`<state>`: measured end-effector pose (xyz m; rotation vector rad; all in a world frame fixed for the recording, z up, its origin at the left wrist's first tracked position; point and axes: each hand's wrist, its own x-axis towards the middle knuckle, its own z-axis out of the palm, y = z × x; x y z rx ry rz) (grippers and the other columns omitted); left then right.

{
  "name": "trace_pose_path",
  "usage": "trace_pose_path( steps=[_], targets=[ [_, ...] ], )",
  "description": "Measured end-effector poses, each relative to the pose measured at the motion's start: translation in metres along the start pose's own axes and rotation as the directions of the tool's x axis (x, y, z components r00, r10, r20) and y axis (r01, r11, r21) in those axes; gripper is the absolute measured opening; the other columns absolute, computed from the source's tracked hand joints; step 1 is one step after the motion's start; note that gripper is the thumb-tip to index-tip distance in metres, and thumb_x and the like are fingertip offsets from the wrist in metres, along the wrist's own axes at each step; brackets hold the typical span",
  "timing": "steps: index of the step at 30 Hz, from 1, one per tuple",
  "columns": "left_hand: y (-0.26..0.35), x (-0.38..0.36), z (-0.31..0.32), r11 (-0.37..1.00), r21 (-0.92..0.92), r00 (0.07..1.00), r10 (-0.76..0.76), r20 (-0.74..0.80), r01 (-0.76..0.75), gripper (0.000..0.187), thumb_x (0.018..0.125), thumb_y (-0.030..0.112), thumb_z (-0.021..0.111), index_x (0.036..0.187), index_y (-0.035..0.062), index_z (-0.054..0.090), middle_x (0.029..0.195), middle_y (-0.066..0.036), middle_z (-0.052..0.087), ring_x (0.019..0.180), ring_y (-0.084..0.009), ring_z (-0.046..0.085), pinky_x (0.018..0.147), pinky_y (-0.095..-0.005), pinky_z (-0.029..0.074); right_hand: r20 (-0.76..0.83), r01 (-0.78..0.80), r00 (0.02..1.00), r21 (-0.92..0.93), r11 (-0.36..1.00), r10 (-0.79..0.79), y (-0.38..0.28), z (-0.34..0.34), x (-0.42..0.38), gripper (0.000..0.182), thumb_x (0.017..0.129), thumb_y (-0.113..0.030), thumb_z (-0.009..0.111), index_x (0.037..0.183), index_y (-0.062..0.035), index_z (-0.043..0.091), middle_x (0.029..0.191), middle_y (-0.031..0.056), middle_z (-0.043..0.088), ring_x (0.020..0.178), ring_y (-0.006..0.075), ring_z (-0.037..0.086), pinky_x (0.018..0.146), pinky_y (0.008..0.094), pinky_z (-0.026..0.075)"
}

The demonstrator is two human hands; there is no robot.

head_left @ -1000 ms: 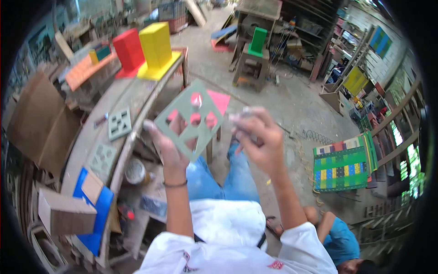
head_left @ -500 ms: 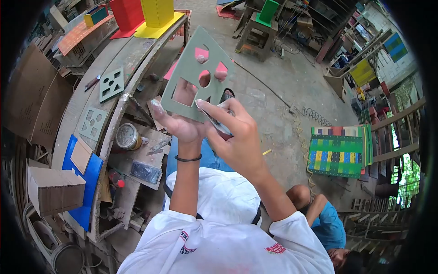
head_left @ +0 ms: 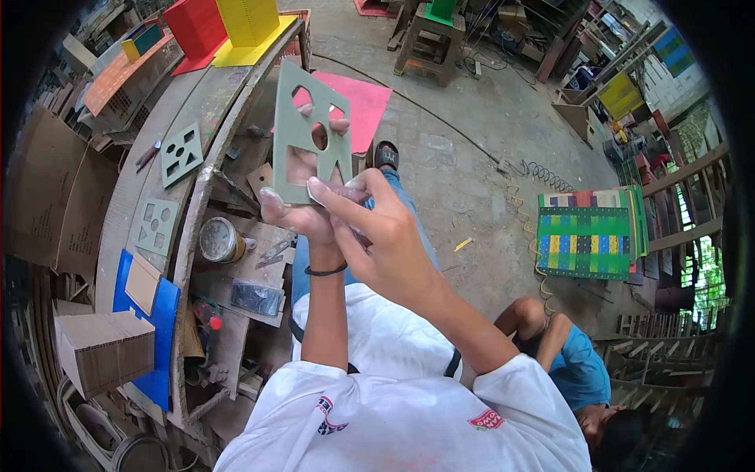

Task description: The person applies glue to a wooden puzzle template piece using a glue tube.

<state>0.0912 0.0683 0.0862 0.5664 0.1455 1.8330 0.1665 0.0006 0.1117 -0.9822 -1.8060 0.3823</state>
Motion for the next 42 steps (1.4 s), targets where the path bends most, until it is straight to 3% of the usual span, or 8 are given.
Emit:
trace_pose_path(
  steps=[6,9,13,23,25,29,34,42],
  targets=[
    [-0.011,-0.008,-0.01,0.943,0.333,0.988,-0.028,0.155,-0.025,0.101,0.072,0.079,0.036,0.139,0.0024,0.037,0.122,-0.014,0.05,0.107,-0.0238,0.052,0.084,-0.0339,0.045,-0.029,-0.005,1.0,0.047,0.999,0.006,0.001,-0.002,0.009,0.038,0.079,0.004,0.059,0.115,-0.003,0.065,0.086,0.0158,0.051,0.074,0.0265,0.055,0.064,0.0333,0.046],
    [-0.012,-0.016,-0.013,0.974,0.19,0.982,-0.151,0.112,0.128,0.096,0.074,0.074,0.038,0.135,-0.0004,0.04,0.12,-0.014,0.05,0.105,-0.0232,0.054,0.087,-0.0351,0.045,-0.008,-0.072,0.997,0.099,0.992,0.073,0.004,0.0,0.015,0.036,0.079,0.004,0.059,0.114,-0.0025,0.066,0.086,0.0152,0.051,0.074,0.0255,0.055,0.064,0.0326,0.046],
    [-0.023,-0.006,-0.04,0.869,0.479,0.988,0.068,0.138,-0.127,0.077,0.087,0.062,0.035,0.128,-0.0016,0.047,0.112,-0.015,0.056,0.103,-0.022,0.057,0.09,-0.0355,0.047,0.009,-0.103,0.995,0.027,0.994,0.102,-0.004,-0.001,0.01,0.035,0.08,0.004,0.059,0.113,-0.0025,0.067,0.085,0.0138,0.051,0.072,0.0231,0.055,0.063,0.0317,0.045],
    [0.004,0.016,-0.04,0.969,0.181,0.983,-0.177,0.048,0.165,0.073,0.094,0.061,0.028,0.127,-0.0002,0.05,0.106,-0.014,0.063,0.101,-0.0213,0.06,0.086,-0.0333,0.05,0.197,-0.213,0.963,0.133,0.968,0.185,0.003,-0.018,0.0,0.039,0.08,0.005,0.06,0.115,-0.0099,0.067,0.089,0.0141,0.051,0.072,0.0248,0.058,0.064,0.0333,0.047],
    [0.011,0.013,-0.021,0.829,0.38,0.909,-0.403,-0.104,0.411,0.078,0.096,0.065,0.021,0.127,-0.0001,0.05,0.104,-0.014,0.064,0.097,-0.0195,0.062,0.083,-0.0313,0.051,-0.016,0.054,0.998,-0.068,0.996,-0.055,0.02,-0.02,0.013,0.044,0.077,0.006,0.062,0.117,-0.0115,0.067,0.092,0.0139,0.051,0.075,0.0259,0.06,0.066,0.0354,0.05],
    [0.008,0.011,-0.02,0.637,0.572,0.826,-0.546,-0.138,0.517,0.085,0.094,0.069,0.02,0.127,-0.0029,0.051,0.103,-0.013,0.066,0.093,-0.0176,0.064,0.08,-0.0291,0.051,0.121,0.113,0.989,-0.283,0.952,-0.082,0.036,-0.034,0.022,0.052,0.069,0.005,0.064,0.117,-0.0153,0.067,0.095,0.0134,0.052,0.082,0.0275,0.061,0.068,0.0378,0.052],
    [0.006,0.016,-0.027,0.583,0.534,0.762,-0.616,-0.2,0.612,0.085,0.094,0.069,0.02,0.121,-0.0041,0.054,0.093,-0.014,0.069,0.081,-0.0173,0.065,0.061,-0.025,0.053,0.225,0.283,0.949,-0.285,0.916,-0.223,0.054,-0.036,0.03,0.048,0.069,0.0,0.068,0.115,-0.0165,0.068,0.096,0.0126,0.053,0.083,0.0281,0.061,0.068,0.0377,0.053],
    [0.0,0.019,-0.04,0.61,0.432,0.72,-0.677,-0.152,0.664,0.081,0.095,0.066,0.027,0.123,-0.0073,0.051,0.106,-0.018,0.063,0.093,-0.0219,0.066,0.077,-0.0317,0.057,0.395,0.354,0.898,-0.386,0.852,-0.195,0.078,-0.042,0.032,0.049,0.065,-0.006,0.073,0.113,-0.0172,0.069,0.097,0.0105,0.053,0.089,0.0255,0.061,0.068,0.0358,0.054]
  ],
)
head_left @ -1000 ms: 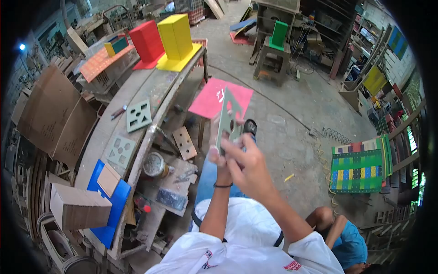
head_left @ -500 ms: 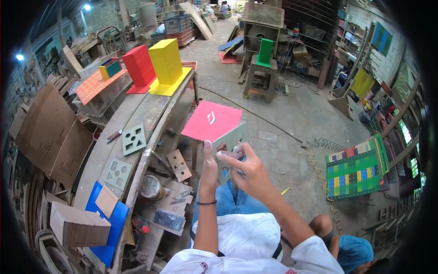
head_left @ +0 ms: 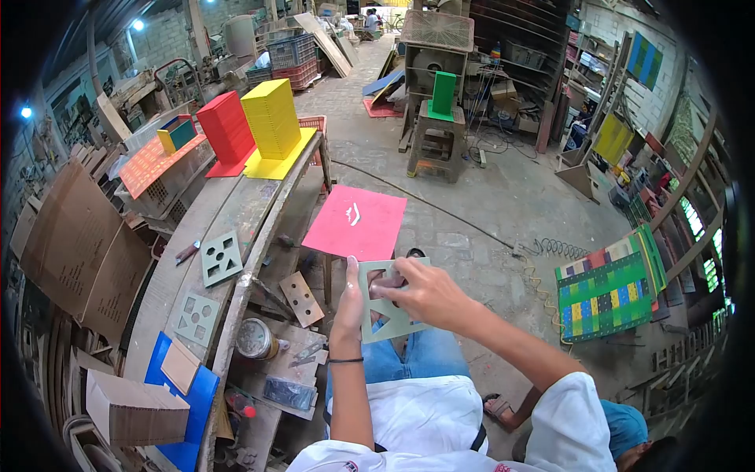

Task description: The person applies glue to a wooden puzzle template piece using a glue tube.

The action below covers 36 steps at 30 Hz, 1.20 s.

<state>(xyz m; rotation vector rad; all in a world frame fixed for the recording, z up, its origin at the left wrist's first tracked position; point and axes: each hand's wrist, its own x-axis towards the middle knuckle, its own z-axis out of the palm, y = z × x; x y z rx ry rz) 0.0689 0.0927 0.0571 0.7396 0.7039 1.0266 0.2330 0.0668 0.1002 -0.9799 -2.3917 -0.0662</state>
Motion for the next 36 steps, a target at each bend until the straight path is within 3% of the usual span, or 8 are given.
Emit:
trace_pose_path(
  steps=[2,5,7,10,20,23,25,36],
  targets=[
    [-0.001,0.005,-0.001,1.0,-0.007,1.0,0.002,0.026,-0.002,0.081,0.096,0.065,0.027,0.123,-0.0074,0.05,0.109,-0.018,0.063,0.094,-0.0227,0.066,0.077,-0.0322,0.057,-0.094,0.148,0.984,-0.012,0.989,-0.148,0.001,0.005,0.001,0.052,0.062,-0.005,0.074,0.112,-0.0158,0.069,0.094,0.0091,0.052,0.087,0.0244,0.06,0.066,0.0353,0.054],
    [-0.003,0.005,-0.001,0.994,0.104,0.998,-0.03,-0.047,0.035,0.081,0.096,0.065,0.027,0.123,-0.0067,0.051,0.111,-0.019,0.062,0.094,-0.0233,0.066,0.076,-0.0325,0.057,-0.022,0.076,0.997,-0.032,0.997,-0.077,0.007,-0.002,0.003,0.056,0.058,-0.005,0.075,0.113,-0.0149,0.068,0.093,0.0083,0.051,0.084,0.0242,0.06,0.064,0.0351,0.053],
    [0.001,0.002,0.006,0.992,0.124,0.999,-0.028,-0.039,0.033,0.084,0.095,0.067,0.019,0.121,-0.0046,0.055,0.1,-0.015,0.067,0.08,-0.0195,0.067,0.056,-0.0265,0.053,-0.008,0.065,0.998,-0.047,0.997,-0.066,0.01,-0.002,0.001,0.057,0.058,-0.005,0.075,0.113,-0.015,0.068,0.094,0.0083,0.051,0.085,0.0242,0.059,0.065,0.0348,0.053],
    [0.001,0.002,0.012,0.998,0.045,0.998,0.055,-0.041,-0.053,0.082,0.097,0.065,0.018,0.119,-0.0046,0.057,0.097,-0.015,0.067,0.075,-0.0192,0.066,0.053,-0.0268,0.053,-0.029,0.095,0.995,-0.026,0.995,-0.096,0.009,-0.004,0.007,0.059,0.056,-0.005,0.075,0.114,-0.015,0.067,0.096,0.0085,0.051,0.086,0.0242,0.059,0.066,0.0345,0.053],
    [-0.006,0.01,-0.01,0.995,0.096,0.996,-0.004,-0.091,0.013,0.08,0.099,0.059,0.016,0.118,-0.0068,0.057,0.097,-0.016,0.066,0.076,-0.0209,0.067,0.059,-0.03,0.057,0.049,0.169,0.985,-0.016,0.985,-0.168,0.018,0.008,0.009,0.058,0.056,-0.012,0.076,0.113,-0.017,0.068,0.101,0.0083,0.051,0.089,0.0241,0.056,0.074,0.0372,0.052],
    [-0.003,0.007,-0.009,0.991,0.131,0.999,0.008,-0.034,-0.003,0.08,0.099,0.06,0.015,0.122,-0.0073,0.053,0.102,-0.016,0.064,0.075,-0.0219,0.066,0.061,-0.0319,0.058,0.075,0.176,0.982,-0.047,0.983,-0.172,0.018,0.004,0.016,0.053,0.059,-0.015,0.075,0.111,-0.0173,0.068,0.099,0.0083,0.051,0.089,0.0239,0.056,0.073,0.0365,0.052],
    [0.001,0.006,-0.01,0.998,-0.04,0.989,-0.032,0.144,0.038,0.079,0.099,0.06,0.016,0.127,-0.0066,0.048,0.111,-0.017,0.062,0.079,-0.022,0.066,0.062,-0.035,0.06,0.056,0.187,0.981,-0.051,0.981,-0.184,0.028,0.008,0.018,0.05,0.061,-0.016,0.074,0.111,-0.0174,0.069,0.098,0.0084,0.051,0.09,0.0238,0.056,0.072,0.0362,0.053],
    [-0.006,0.011,-0.02,1.0,-0.02,0.998,0.01,0.056,-0.009,0.077,0.098,0.061,0.019,0.128,-0.0028,0.049,0.109,-0.017,0.062,0.082,-0.0241,0.065,0.064,-0.0372,0.059,0.023,0.212,0.977,-0.139,0.967,-0.211,0.03,0.007,0.029,0.042,0.069,-0.011,0.066,0.111,-0.0164,0.069,0.091,0.0074,0.051,0.086,0.0229,0.057,0.068,0.0353,0.052]
  ],
)
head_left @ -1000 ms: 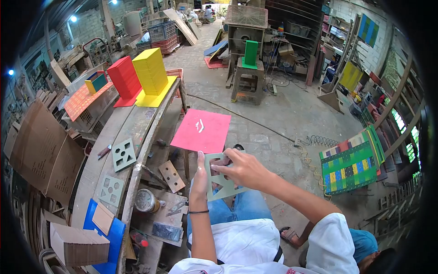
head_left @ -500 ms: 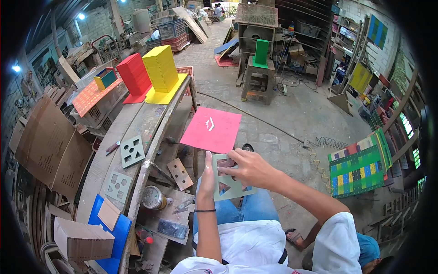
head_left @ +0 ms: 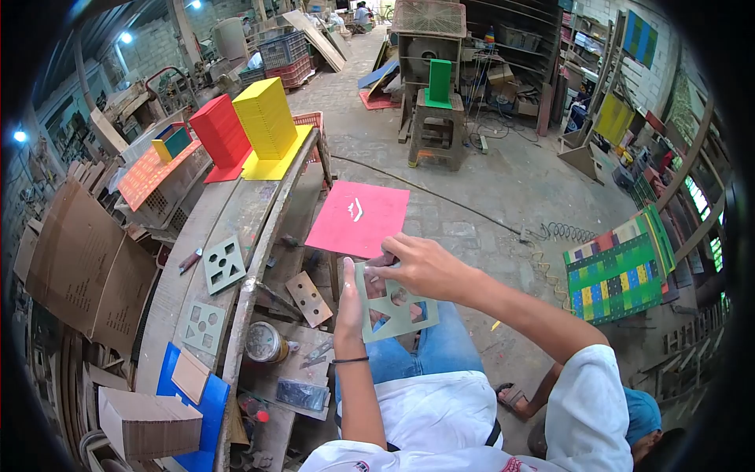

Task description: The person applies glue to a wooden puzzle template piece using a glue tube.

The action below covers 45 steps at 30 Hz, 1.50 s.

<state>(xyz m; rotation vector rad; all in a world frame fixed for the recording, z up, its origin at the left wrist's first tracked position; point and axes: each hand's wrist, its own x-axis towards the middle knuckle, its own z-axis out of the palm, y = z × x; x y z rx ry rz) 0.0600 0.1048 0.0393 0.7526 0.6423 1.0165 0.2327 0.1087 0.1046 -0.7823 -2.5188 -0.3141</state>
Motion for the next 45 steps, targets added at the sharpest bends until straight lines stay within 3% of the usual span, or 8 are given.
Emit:
trace_pose_path(
  steps=[5,11,13,21,26,28,37,45],
  targets=[
    [0.006,-0.004,0.008,0.999,-0.009,0.995,-0.041,-0.096,0.04,0.08,0.097,0.063,0.02,0.126,-0.0054,0.05,0.103,-0.018,0.064,0.077,-0.0252,0.067,0.063,-0.0364,0.059,-0.044,0.04,0.998,0.056,0.998,-0.037,-0.003,0.003,0.003,0.039,0.071,-0.008,0.063,0.108,-0.015,0.07,0.09,0.0077,0.051,0.085,0.0228,0.057,0.068,0.0355,0.052],
    [0.003,0.001,-0.005,0.999,-0.039,1.0,-0.018,-0.009,0.018,0.085,0.093,0.068,0.027,0.127,-0.0068,0.046,0.1,-0.019,0.065,0.072,-0.0302,0.068,0.063,-0.0401,0.06,0.076,-0.027,0.997,0.062,0.998,0.023,0.0,0.005,0.0,0.038,0.072,-0.011,0.064,0.11,-0.0135,0.07,0.102,0.0104,0.052,0.094,0.0246,0.056,0.074,0.0351,0.053],
    [0.004,0.002,-0.009,0.998,-0.057,1.0,-0.006,0.012,0.007,0.082,0.096,0.064,0.022,0.128,-0.0065,0.048,0.113,-0.019,0.062,0.086,-0.0247,0.066,0.063,-0.0371,0.06,0.108,-0.056,0.993,0.054,0.997,0.05,0.0,0.005,-0.001,0.038,0.072,-0.011,0.064,0.109,-0.0137,0.07,0.102,0.0103,0.052,0.095,0.0248,0.056,0.074,0.0352,0.053],
    [0.003,0.003,0.001,0.998,0.004,0.994,0.061,-0.086,-0.061,0.084,0.093,0.066,0.026,0.123,-0.0071,0.053,0.098,-0.019,0.065,0.077,-0.0266,0.067,0.062,-0.0366,0.058,0.138,-0.071,0.989,0.148,0.986,0.051,-0.004,-0.006,0.006,0.074,0.05,-0.019,0.082,0.122,-0.0197,0.064,0.094,0.007,0.05,0.091,0.0245,0.055,0.069,0.0358,0.053],
    [0.01,-0.002,0.002,0.999,0.049,0.996,0.028,-0.08,-0.024,0.083,0.093,0.065,0.025,0.123,-0.0072,0.054,0.1,-0.018,0.065,0.08,-0.0255,0.066,0.064,-0.0366,0.058,0.17,-0.093,0.983,0.138,0.986,0.069,0.0,0.0,0.005,0.074,0.051,-0.02,0.082,0.123,-0.021,0.063,0.095,0.0067,0.05,0.092,0.0239,0.056,0.07,0.0355,0.054],
    [0.011,-0.003,-0.001,0.998,0.035,0.998,0.044,-0.054,-0.042,0.081,0.094,0.063,0.023,0.126,-0.0059,0.052,0.114,-0.017,0.063,0.087,-0.0231,0.064,0.064,-0.036,0.058,0.168,-0.101,0.983,0.137,0.985,0.078,0.002,0.002,0.003,0.075,0.051,-0.021,0.082,0.124,-0.0218,0.063,0.095,0.0066,0.051,0.092,0.0237,0.056,0.071,0.0358,0.054],
    [0.003,0.005,-0.01,0.994,-0.085,0.995,0.065,-0.069,-0.071,0.082,0.092,0.066,0.027,0.124,-0.0047,0.053,0.101,-0.017,0.064,0.079,-0.0257,0.065,0.065,-0.0382,0.057,0.172,-0.113,0.981,0.151,0.982,0.087,0.0,0.004,0.006,0.072,0.057,-0.014,0.08,0.126,-0.0187,0.06,0.103,0.0098,0.052,0.096,0.0268,0.057,0.072,0.0388,0.054],
    [0.017,-0.008,-0.008,0.993,-0.022,0.993,0.117,0.019,-0.117,0.079,0.096,0.061,0.021,0.124,-0.0064,0.05,0.108,-0.022,0.063,0.091,-0.0283,0.065,0.07,-0.0406,0.059,0.048,-0.156,0.987,0.042,0.987,0.154,0.014,0.02,-0.01,0.069,0.059,-0.013,0.077,0.125,-0.0182,0.061,0.097,0.0087,0.051,0.091,0.026,0.058,0.069,0.0374,0.053]
  ],
)
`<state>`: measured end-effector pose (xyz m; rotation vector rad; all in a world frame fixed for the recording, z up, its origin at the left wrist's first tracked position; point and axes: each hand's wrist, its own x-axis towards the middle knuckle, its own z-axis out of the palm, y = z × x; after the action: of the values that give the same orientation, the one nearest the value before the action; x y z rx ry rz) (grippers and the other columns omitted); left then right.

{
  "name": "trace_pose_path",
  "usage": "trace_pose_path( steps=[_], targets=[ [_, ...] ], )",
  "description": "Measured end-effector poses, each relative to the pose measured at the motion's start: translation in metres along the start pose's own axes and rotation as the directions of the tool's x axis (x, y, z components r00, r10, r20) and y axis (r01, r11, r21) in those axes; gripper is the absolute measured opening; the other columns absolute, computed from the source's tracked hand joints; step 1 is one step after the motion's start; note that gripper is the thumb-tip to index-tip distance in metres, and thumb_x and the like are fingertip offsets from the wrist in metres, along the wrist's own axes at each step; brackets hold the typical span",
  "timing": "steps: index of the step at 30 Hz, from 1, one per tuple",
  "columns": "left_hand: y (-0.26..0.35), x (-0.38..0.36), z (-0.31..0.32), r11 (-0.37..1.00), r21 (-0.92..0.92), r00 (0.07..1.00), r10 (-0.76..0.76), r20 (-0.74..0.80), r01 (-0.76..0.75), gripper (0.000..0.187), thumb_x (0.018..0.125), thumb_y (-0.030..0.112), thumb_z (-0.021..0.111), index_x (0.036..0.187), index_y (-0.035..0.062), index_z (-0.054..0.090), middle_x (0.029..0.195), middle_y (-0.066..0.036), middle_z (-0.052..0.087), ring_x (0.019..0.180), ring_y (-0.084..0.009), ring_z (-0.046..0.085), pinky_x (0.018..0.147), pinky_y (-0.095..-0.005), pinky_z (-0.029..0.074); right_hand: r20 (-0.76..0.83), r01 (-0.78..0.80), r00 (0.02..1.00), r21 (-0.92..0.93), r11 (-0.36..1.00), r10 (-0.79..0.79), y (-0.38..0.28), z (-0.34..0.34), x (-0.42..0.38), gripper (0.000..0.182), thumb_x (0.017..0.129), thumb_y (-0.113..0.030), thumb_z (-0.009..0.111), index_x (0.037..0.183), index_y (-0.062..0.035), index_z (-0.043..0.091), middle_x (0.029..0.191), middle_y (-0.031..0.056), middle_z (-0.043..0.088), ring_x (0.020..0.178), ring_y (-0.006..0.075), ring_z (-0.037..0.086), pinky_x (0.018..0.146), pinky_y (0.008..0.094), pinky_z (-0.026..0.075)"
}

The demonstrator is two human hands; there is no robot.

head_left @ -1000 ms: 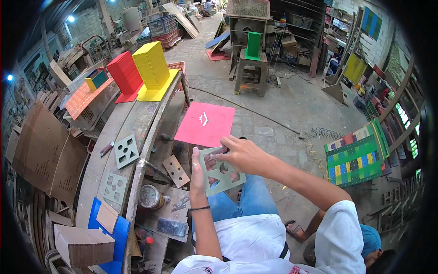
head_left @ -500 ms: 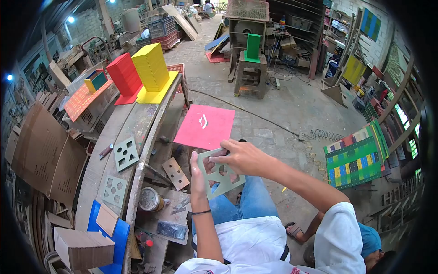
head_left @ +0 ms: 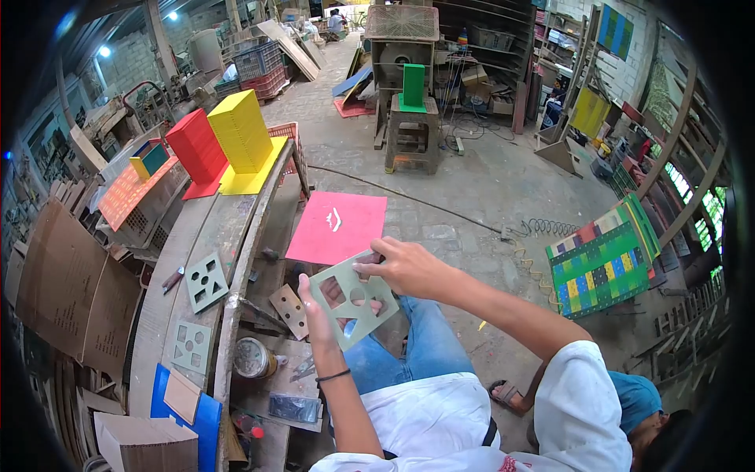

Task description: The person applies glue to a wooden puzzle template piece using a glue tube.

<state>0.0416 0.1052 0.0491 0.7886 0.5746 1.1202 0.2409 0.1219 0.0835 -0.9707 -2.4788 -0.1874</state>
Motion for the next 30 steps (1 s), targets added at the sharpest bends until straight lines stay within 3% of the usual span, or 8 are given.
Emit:
trace_pose_path(
  steps=[1,4,13,18,22,25,27,30],
  targets=[
    [-0.007,0.006,-0.002,0.999,-0.015,0.988,0.034,-0.149,-0.036,0.078,0.096,0.061,0.022,0.122,-0.0057,0.051,0.105,-0.02,0.064,0.091,-0.0272,0.065,0.068,-0.0381,0.058,0.0,-0.006,1.0,0.032,0.999,0.006,-0.001,-0.004,0.0,0.065,0.061,-0.012,0.076,0.124,-0.0176,0.062,0.097,0.0087,0.051,0.091,0.0258,0.058,0.068,0.0371,0.053],
    [-0.011,0.008,0.011,0.997,0.014,0.975,0.077,-0.211,-0.076,0.084,0.093,0.065,0.025,0.124,-0.0096,0.051,0.11,-0.019,0.063,0.092,-0.0248,0.064,0.066,-0.036,0.058,-0.039,0.036,0.999,0.119,0.992,-0.031,-0.022,-0.017,0.01,0.058,0.064,-0.01,0.073,0.121,-0.0169,0.064,0.096,0.0085,0.051,0.091,0.0256,0.058,0.068,0.0366,0.054],
    [-0.009,0.003,0.022,0.995,0.001,0.958,0.099,-0.27,-0.103,0.078,0.094,0.063,0.027,0.118,-0.0063,0.054,0.104,-0.017,0.064,0.09,-0.0225,0.064,0.066,-0.034,0.056,-0.094,0.012,0.996,0.124,0.992,0.0,-0.027,0.0,0.004,0.053,0.069,-0.005,0.068,0.121,-0.0154,0.064,0.102,0.0114,0.052,0.089,0.0271,0.059,0.067,0.0368,0.053],
    [-0.01,0.003,0.025,0.987,-0.032,0.919,0.135,-0.371,-0.158,0.074,0.095,0.061,0.03,0.117,-0.006,0.052,0.108,-0.018,0.061,0.092,-0.027,0.063,0.075,-0.0377,0.055,-0.036,-0.051,0.998,0.182,0.982,0.059,-0.038,0.004,-0.014,0.049,0.075,-0.004,0.063,0.122,-0.0145,0.063,0.104,0.0146,0.054,0.089,0.029,0.06,0.068,0.0391,0.053],
    [-0.015,0.004,0.024,0.986,-0.058,0.942,0.134,-0.307,-0.159,0.073,0.095,0.06,0.029,0.117,-0.0056,0.052,0.109,-0.018,0.06,0.095,-0.0278,0.062,0.08,-0.0379,0.054,-0.045,-0.098,0.993,0.266,0.959,0.114,-0.045,0.006,-0.023,0.039,0.079,-0.003,0.058,0.117,-0.0126,0.066,0.097,0.0151,0.054,0.091,0.0309,0.059,0.069,0.0423,0.051],
    [-0.022,0.009,0.017,0.98,-0.061,0.928,0.161,-0.335,-0.192,0.077,0.095,0.061,0.027,0.117,-0.0066,0.054,0.107,-0.019,0.062,0.094,-0.0265,0.06,0.083,-0.0364,0.049,-0.053,-0.134,0.981,0.518,0.845,0.188,-0.048,0.006,-0.023,0.038,0.079,0.0,0.057,0.115,-0.0104,0.067,0.096,0.0167,0.056,0.09,0.0332,0.06,0.073,0.0428,0.051],
    [-0.026,0.009,0.024,0.971,0.007,0.891,0.224,-0.396,-0.241,0.079,0.094,0.063,0.027,0.115,-0.0078,0.055,0.108,-0.018,0.062,0.097,-0.0254,0.059,0.086,-0.0352,0.046,0.13,-0.335,0.94,0.535,0.775,0.316,-0.053,-0.001,-0.021,0.039,0.078,0.002,0.057,0.115,-0.0087,0.067,0.104,0.0192,0.059,0.094,0.0356,0.06,0.078,0.0422,0.05],
    [-0.04,0.015,0.017,0.945,0.028,0.872,0.312,-0.378,-0.325,0.078,0.093,0.065,0.025,0.115,-0.0036,0.056,0.103,-0.016,0.064,0.091,-0.0261,0.061,0.081,-0.0356,0.048,-0.003,-0.248,0.941,0.675,0.694,0.339,-0.066,0.018,-0.023,0.04,0.078,0.003,0.057,0.116,-0.009,0.067,0.108,0.0196,0.059,0.096,0.0362,0.06,0.081,0.0401,0.049]
  ],
)
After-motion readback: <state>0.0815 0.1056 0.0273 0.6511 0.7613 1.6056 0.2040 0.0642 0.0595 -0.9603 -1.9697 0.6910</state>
